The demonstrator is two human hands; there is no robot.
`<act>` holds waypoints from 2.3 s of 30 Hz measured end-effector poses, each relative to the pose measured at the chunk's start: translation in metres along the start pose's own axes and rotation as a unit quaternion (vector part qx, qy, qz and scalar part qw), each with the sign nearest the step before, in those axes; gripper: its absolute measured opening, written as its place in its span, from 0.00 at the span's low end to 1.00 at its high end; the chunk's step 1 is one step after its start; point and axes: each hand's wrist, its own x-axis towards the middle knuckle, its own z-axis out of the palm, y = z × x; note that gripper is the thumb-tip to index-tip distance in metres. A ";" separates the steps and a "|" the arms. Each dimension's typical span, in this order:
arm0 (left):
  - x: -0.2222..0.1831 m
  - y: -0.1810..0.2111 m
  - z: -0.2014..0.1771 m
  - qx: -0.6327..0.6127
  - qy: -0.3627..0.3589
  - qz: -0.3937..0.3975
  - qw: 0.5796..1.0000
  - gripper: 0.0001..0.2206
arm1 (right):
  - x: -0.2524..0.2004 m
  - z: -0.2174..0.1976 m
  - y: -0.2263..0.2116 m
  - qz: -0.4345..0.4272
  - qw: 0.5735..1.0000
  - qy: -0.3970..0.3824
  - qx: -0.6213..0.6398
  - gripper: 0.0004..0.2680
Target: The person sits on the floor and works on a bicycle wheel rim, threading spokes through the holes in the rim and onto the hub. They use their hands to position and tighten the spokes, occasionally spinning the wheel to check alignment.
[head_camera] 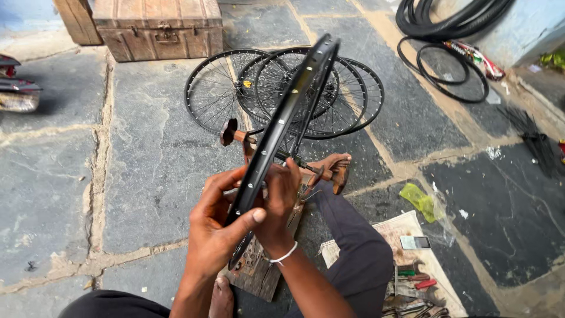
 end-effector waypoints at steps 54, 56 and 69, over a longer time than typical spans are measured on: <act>-0.150 -0.186 -0.078 0.213 0.213 -0.265 0.916 0.12 | -0.290 0.031 0.209 0.452 0.774 -0.438 0.066 0.27; -0.147 -0.171 -0.062 0.302 0.149 -0.282 0.898 0.12 | -0.284 0.031 0.206 0.460 0.758 -0.461 0.032 0.28; -0.137 -0.152 -0.043 0.372 0.113 -0.108 0.915 0.09 | -0.268 0.030 0.200 0.461 0.760 -0.458 0.029 0.28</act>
